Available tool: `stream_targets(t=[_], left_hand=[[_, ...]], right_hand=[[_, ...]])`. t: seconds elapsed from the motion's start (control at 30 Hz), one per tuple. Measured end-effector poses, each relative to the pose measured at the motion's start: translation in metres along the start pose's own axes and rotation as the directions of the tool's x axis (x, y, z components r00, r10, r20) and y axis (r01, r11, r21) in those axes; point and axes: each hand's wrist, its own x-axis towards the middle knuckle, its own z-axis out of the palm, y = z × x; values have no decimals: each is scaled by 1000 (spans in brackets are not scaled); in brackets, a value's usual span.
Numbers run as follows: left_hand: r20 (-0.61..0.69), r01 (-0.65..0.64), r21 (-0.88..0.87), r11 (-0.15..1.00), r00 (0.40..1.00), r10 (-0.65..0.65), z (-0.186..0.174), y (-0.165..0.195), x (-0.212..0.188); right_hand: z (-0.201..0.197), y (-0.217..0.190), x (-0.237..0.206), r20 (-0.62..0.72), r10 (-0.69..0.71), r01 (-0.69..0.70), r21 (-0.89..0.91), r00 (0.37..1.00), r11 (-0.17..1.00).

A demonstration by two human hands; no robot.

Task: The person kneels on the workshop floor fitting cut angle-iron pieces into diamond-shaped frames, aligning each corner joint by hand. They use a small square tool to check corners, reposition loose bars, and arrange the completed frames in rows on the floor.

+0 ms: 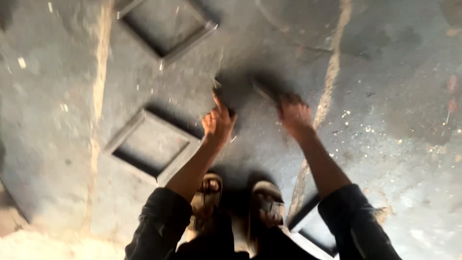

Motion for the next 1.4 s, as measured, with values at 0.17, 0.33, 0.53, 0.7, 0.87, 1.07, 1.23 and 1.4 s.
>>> stream_targets(t=[0.17, 0.33, 0.53, 0.7, 0.87, 1.07, 1.23, 1.4], left_hand=[[-76, 160, -349, 923, 977, -198, 3, -10, -18], [39, 336, -475, 813, 931, -362, 7, -5, -23], [148, 346, -537, 770, 937, -318, 18, 0, -23], [152, 288, -608, 740, 957, -248, 20, 1, -19], [59, 205, -609, 767, 975, -213, 23, 1, -31], [3, 189, -603, 775, 972, -234, 33, -3, -43], [7, 256, -503, 826, 956, -292, 33, -11, -42], [169, 372, -305, 876, 927, -335, 21, -29, -47]], right_hand=[[-31, -11, 31, 32, -174, 177, -100, 984, 979], [-47, -46, 75, 160, -399, 426, -219, 903, 878], [-17, -79, 125, 240, -576, 622, -378, 781, 686], [-23, -89, 162, 346, -656, 742, -329, 670, 584], [-35, -89, 167, 561, -555, 781, -335, 614, 527], [-46, -74, 172, 609, -557, 790, -204, 565, 578], [-35, -58, 195, 548, -768, 910, 30, 331, 414], [-2, -32, 213, 310, -921, 930, 203, 236, 307]])
